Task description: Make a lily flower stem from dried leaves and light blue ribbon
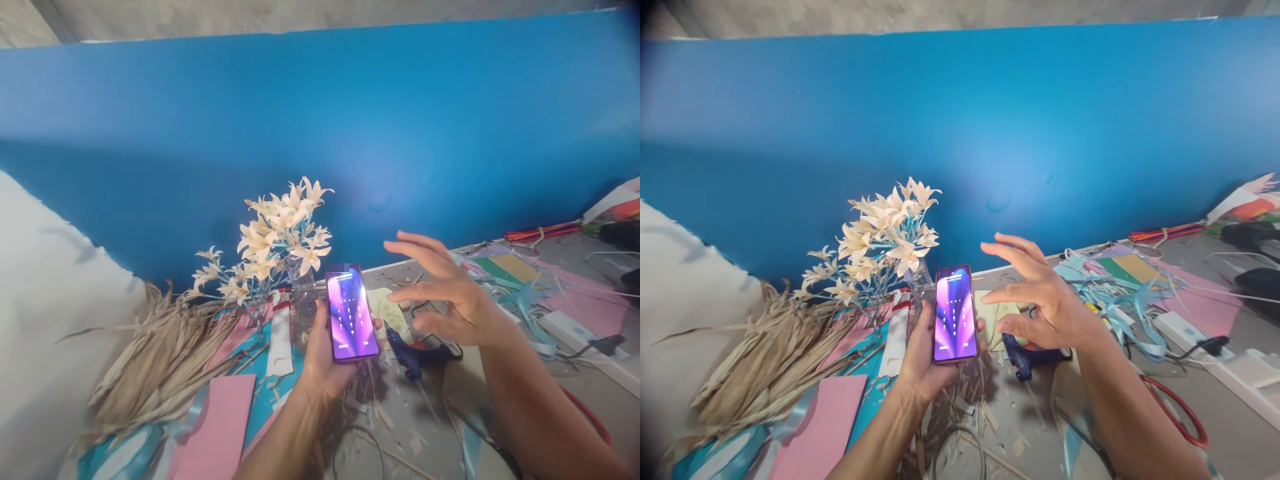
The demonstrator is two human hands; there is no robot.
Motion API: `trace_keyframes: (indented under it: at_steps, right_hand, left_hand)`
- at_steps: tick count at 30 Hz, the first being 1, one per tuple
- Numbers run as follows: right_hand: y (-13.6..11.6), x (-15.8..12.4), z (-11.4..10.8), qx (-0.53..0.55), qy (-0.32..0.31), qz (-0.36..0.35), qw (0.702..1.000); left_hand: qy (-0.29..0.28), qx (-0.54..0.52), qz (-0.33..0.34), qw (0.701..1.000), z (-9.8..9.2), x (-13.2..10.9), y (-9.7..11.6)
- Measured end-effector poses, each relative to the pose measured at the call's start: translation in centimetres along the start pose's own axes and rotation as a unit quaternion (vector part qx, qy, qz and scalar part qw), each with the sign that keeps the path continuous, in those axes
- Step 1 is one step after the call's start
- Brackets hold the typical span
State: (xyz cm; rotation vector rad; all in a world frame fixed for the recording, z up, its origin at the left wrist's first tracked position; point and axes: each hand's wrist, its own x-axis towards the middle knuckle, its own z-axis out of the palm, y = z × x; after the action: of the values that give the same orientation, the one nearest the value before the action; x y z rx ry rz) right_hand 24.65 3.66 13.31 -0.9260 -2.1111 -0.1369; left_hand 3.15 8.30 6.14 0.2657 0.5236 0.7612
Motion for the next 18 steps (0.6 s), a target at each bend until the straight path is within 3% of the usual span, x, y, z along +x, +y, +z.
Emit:
trace_keyframes:
  at_steps: [14,16,18]
  right_hand:
    - [-0.6,0.8,3.7,0.0,-0.136,0.0,0.991]
    - [-0.5,1.0,3.5,0.003,-0.116,-0.007,0.993]
    - [-0.4,0.8,2.7,0.018,-0.048,-0.015,0.999]
  left_hand:
    - [-0.02,-0.05,0.001,0.999,0.7,-0.5,0.3]
    - [-0.022,-0.042,-0.004,0.999,0.6,-0.5,0.4]
    - [-0.022,-0.026,-0.006,0.999,0.5,-0.4,0.3]
